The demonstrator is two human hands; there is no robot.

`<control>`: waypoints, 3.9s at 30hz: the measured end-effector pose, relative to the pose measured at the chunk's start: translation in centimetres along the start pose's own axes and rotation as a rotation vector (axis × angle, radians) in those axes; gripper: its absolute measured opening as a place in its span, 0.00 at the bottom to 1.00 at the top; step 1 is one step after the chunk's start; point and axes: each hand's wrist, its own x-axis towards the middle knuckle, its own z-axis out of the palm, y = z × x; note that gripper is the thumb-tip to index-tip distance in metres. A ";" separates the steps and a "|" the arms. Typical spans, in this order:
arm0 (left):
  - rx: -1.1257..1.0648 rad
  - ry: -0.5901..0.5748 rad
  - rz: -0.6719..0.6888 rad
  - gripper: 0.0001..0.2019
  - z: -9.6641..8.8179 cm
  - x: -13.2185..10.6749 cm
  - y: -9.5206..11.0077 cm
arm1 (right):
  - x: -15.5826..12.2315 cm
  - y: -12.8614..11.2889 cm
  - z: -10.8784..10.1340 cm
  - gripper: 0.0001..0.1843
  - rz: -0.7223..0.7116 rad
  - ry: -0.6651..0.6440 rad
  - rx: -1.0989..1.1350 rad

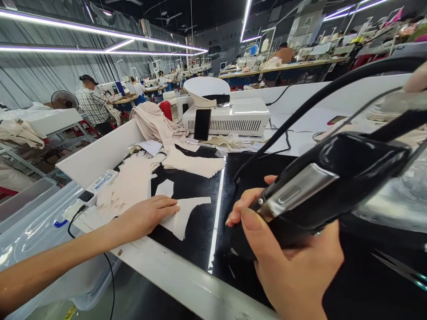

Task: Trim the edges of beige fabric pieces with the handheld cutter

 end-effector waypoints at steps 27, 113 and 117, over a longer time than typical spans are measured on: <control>-0.274 0.085 0.566 0.13 5.8 2.8 15.3 | 0.1 -0.5 -0.3 0.27 -0.107 -0.002 -0.080; -0.113 0.144 0.209 0.13 1.4 1.1 7.0 | -1.7 -0.6 2.7 0.27 -0.043 -0.172 0.094; -0.135 0.151 0.186 0.13 1.1 1.2 7.1 | -1.7 -0.6 2.5 0.26 -0.050 -0.183 0.096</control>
